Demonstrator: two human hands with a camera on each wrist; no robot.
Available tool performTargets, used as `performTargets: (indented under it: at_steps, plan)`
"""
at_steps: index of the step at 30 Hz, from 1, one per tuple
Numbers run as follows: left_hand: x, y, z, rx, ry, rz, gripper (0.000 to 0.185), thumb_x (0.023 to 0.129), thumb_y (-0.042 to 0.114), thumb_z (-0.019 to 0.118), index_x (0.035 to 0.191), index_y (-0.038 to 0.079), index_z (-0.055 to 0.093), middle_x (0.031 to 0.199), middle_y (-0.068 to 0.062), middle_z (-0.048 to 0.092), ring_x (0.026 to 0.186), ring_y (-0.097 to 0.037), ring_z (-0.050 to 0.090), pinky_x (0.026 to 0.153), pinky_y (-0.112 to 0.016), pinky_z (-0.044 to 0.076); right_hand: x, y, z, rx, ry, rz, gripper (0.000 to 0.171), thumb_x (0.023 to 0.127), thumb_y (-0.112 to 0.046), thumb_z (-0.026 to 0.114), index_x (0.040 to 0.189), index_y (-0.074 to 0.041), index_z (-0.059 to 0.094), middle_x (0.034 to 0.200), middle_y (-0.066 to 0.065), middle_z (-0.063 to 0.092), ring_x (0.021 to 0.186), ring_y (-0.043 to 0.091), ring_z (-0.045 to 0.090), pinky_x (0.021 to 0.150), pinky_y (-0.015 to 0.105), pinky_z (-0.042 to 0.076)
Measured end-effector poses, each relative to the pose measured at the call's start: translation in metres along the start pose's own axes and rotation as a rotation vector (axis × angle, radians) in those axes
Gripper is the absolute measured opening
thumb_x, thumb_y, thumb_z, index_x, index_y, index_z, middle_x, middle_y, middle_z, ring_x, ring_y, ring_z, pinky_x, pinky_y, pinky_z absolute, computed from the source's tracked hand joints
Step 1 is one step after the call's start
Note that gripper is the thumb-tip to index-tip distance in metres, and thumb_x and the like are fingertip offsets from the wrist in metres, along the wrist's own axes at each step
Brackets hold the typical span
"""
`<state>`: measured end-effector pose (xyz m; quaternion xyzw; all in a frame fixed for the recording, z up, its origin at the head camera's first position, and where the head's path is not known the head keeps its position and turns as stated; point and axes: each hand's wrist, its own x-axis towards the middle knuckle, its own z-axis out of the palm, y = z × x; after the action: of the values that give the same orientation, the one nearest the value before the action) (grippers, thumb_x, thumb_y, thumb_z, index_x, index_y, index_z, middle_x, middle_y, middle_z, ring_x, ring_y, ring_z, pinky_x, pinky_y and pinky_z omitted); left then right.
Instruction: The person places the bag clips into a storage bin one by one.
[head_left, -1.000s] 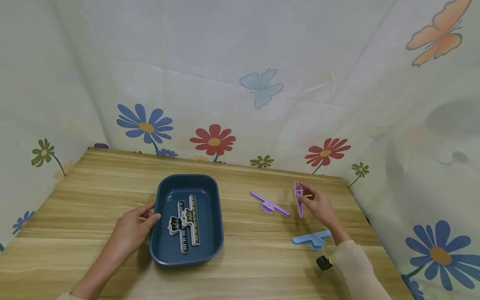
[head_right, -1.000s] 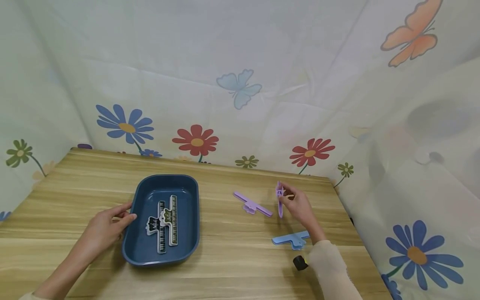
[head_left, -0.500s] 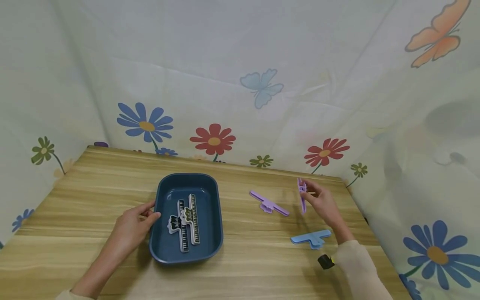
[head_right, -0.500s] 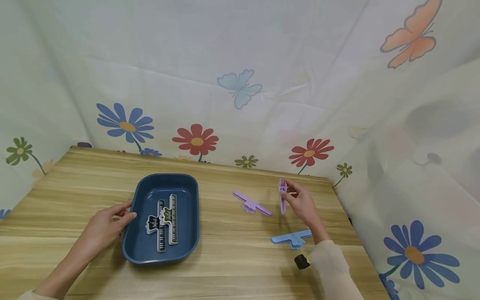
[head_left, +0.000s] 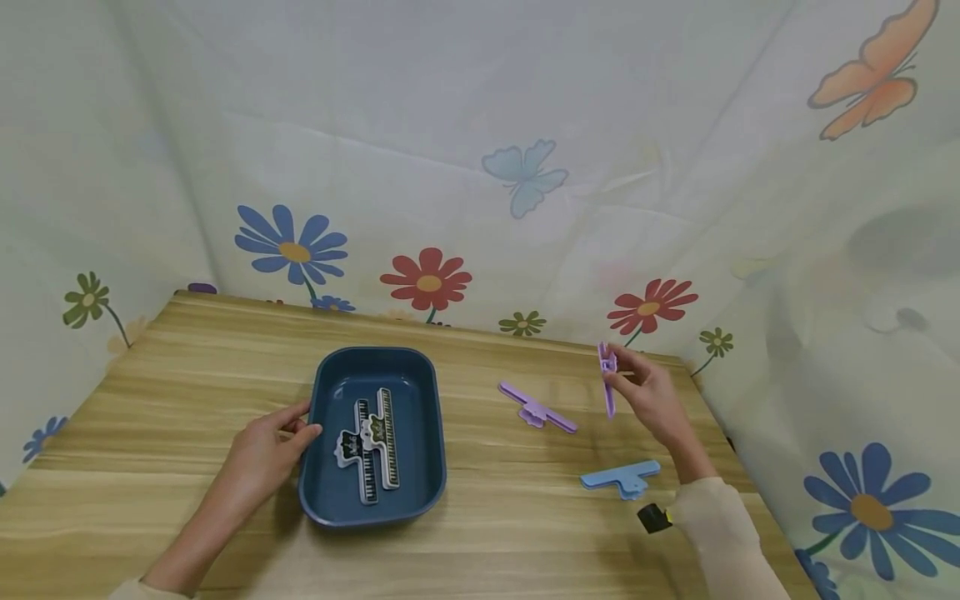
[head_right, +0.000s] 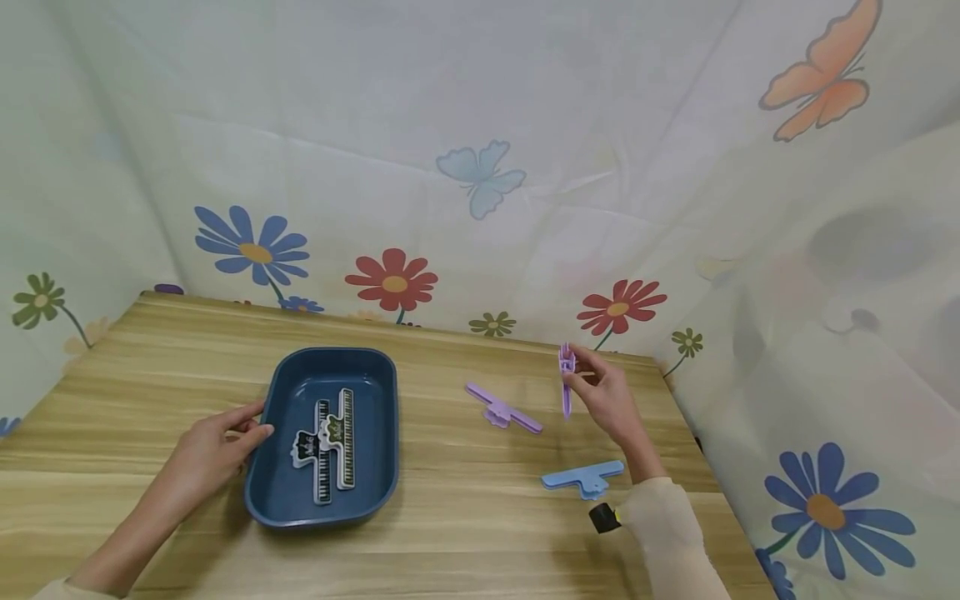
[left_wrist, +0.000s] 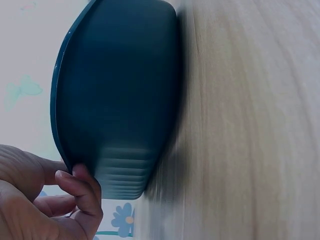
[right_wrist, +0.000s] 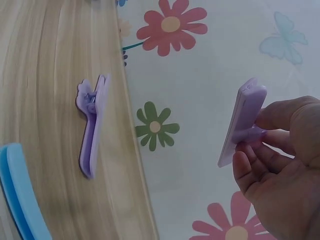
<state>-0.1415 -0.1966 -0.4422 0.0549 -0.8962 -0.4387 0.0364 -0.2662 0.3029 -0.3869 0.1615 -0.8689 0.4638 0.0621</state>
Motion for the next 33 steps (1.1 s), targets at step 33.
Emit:
performTargets:
  at_steps: [33]
  plan:
    - [-0.001,0.0,0.0,-0.013,0.004,0.014,0.051,0.102,0.017,0.065,0.141,-0.013,0.053,0.1,-0.013,0.066,0.091,-0.028,0.068,0.062,-0.029,0.045,0.009,-0.029,0.019,0.033,-0.04,-0.107,0.049,0.101,-0.006,0.067,0.148,0.003,0.053,0.119,0.023,0.067,0.104,0.028,0.063,0.084,0.018,0.053]
